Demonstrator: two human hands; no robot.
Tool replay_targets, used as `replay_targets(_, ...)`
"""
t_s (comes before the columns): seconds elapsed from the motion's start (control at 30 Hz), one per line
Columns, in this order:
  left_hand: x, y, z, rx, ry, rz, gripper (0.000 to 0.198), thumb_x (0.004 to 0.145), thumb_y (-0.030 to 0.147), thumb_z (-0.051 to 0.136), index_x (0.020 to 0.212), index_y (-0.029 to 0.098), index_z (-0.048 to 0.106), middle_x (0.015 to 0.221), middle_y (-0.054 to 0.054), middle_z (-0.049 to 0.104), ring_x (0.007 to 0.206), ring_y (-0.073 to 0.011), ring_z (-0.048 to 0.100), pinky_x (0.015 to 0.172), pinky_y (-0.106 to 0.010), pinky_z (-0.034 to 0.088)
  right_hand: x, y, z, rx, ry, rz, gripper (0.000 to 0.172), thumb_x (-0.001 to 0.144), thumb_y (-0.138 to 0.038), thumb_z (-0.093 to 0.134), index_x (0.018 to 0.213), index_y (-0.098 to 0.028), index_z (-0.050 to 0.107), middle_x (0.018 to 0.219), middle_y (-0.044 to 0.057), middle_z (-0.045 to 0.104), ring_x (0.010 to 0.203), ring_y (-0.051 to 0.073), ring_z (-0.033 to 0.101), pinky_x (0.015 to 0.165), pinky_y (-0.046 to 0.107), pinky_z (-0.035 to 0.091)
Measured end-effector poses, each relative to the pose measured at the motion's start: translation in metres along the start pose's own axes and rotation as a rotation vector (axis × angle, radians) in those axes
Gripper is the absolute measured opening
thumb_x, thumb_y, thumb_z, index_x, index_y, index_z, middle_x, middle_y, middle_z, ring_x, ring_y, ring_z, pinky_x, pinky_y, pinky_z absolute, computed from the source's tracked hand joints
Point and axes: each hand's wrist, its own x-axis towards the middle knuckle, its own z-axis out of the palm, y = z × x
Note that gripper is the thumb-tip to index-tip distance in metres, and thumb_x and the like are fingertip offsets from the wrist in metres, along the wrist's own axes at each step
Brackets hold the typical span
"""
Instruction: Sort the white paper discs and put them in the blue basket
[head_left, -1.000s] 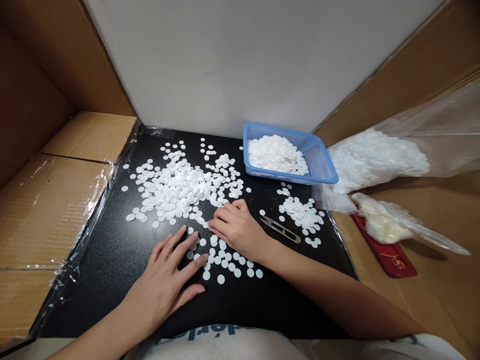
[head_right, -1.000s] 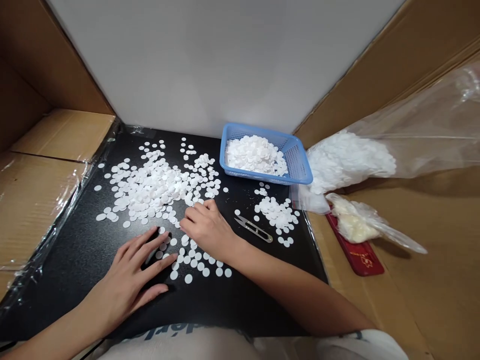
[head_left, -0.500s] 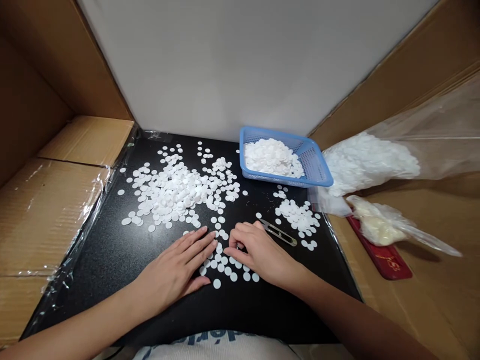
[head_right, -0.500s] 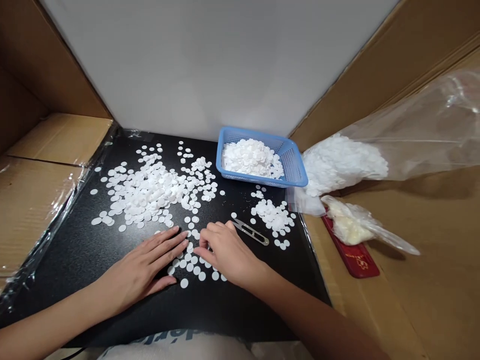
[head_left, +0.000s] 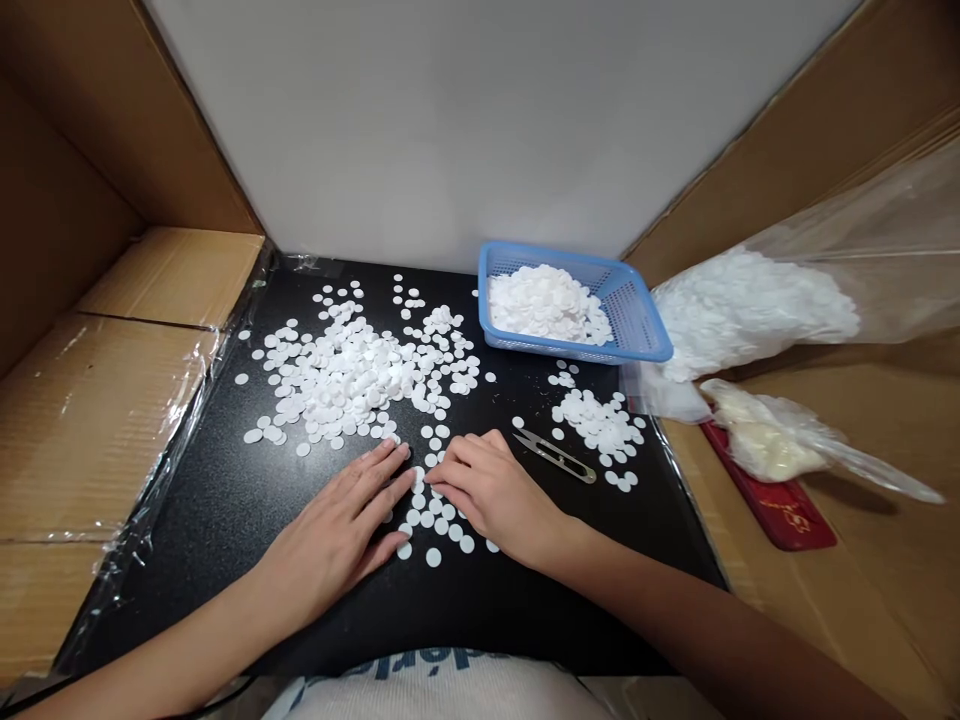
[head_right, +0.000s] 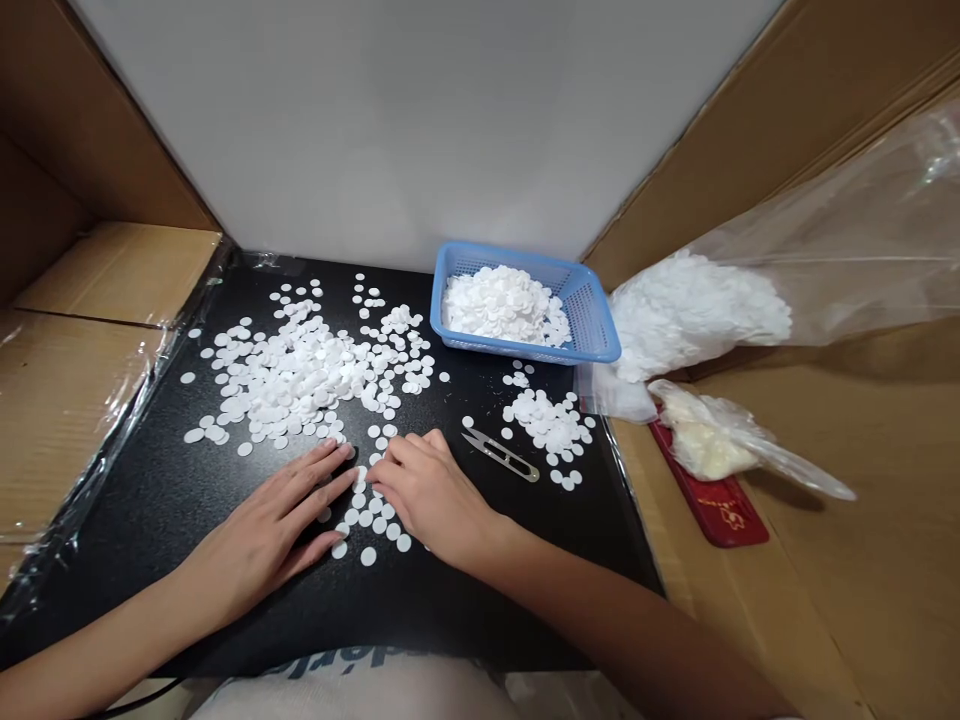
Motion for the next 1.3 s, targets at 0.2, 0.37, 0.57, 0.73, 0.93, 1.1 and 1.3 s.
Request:
replay_targets(0.2, 0.001, 0.003, -0.005, -0.044, 0.027, 0.024, 0.028, 0.097, 0.024, 0.056, 0.124, 0.021, 0.063, 0.141, -0.011, 0.058, 0.137, -0.0302, 0.048, 0.107, -0.050, 0.050, 0.003, 0.000, -0.001, -0.039, -0.006, 0.002, 0.015, 0.097, -0.013, 0.058, 0.103, -0.020, 0.070, 0.089, 0.003, 0.063, 0.082, 0.016, 0.055, 0.075, 0.033, 0.036)
replay_targets(0.37, 0.016, 0.003, -0.009, -0.110, 0.074, -0.102, 0.015, 0.099, 0.018, 0.049, 0.100, 0.021, 0.064, 0.127, -0.010, 0.062, 0.127, -0.0277, 0.052, 0.100, -0.048, 0.050, -0.005, 0.010, -0.018, -0.002, 0.103, 0.071, 0.014, 0.099, -0.015, 0.055, 0.103, -0.019, 0.069, 0.089, 0.002, 0.066, 0.083, 0.016, 0.059, 0.077, 0.034, 0.037)
replay_targets(0.57, 0.045, 0.001, -0.005, -0.035, -0.045, -0.168, 0.006, 0.091, 0.017, 0.061, 0.091, 0.022, 0.064, 0.118, -0.009, 0.057, 0.118, -0.0311, 0.047, 0.093, -0.050, 0.046, -0.023, 0.040, -0.039, -0.115, 0.105, 0.205, 0.010, 0.098, -0.021, 0.058, 0.093, -0.023, 0.066, 0.082, 0.001, 0.067, 0.079, 0.018, 0.061, 0.076, 0.036, 0.037)
replay_targets(0.73, 0.055, -0.004, -0.001, -0.028, -0.110, -0.193, 0.011, 0.087, 0.015, 0.064, 0.077, 0.020, 0.064, 0.108, -0.008, 0.056, 0.108, -0.0306, 0.048, 0.086, -0.048, 0.044, -0.039, 0.059, -0.048, -0.170, 0.046, 0.300, 0.009, 0.092, -0.020, 0.065, 0.086, -0.022, 0.058, 0.083, 0.001, 0.064, 0.076, 0.020, 0.061, 0.074, 0.035, 0.036)
replay_targets(0.93, 0.077, 0.001, -0.027, -0.372, -0.164, -0.254, 0.012, 0.091, 0.025, 0.060, 0.080, 0.021, 0.063, 0.090, -0.003, 0.065, 0.087, -0.0214, 0.059, 0.076, -0.036, 0.048, -0.044, 0.072, -0.052, -0.113, 0.084, 0.417, 0.018, 0.086, -0.015, 0.071, 0.085, -0.023, 0.055, 0.080, -0.002, 0.063, 0.075, 0.019, 0.062, 0.073, 0.034, 0.039)
replay_targets(1.1, 0.116, 0.022, -0.041, -1.039, -0.236, -0.477, 0.019, 0.090, 0.037, 0.067, 0.087, 0.019, 0.061, 0.074, 0.001, 0.068, 0.069, -0.0145, 0.067, 0.062, -0.026, 0.053, -0.048, 0.088, -0.052, -0.136, 0.141, 0.532, 0.025, 0.080, -0.020, 0.079, 0.084, -0.022, 0.054, 0.078, 0.000, 0.063, 0.072, 0.021, 0.062, 0.066, 0.032, 0.041)
replay_targets(1.3, 0.156, 0.031, -0.020, -1.413, -0.231, -0.667, 0.032, 0.070, 0.035, 0.087, 0.090, 0.015, 0.073, 0.076, -0.002, 0.074, 0.073, -0.0146, 0.071, 0.076, -0.029, 0.058, -0.052, 0.096, -0.062, -0.211, 0.162, 0.583, 0.027, 0.077, -0.023, 0.081, 0.074, -0.022, 0.054, 0.079, 0.002, 0.063, 0.078, 0.023, 0.063, 0.069, 0.033, 0.041)
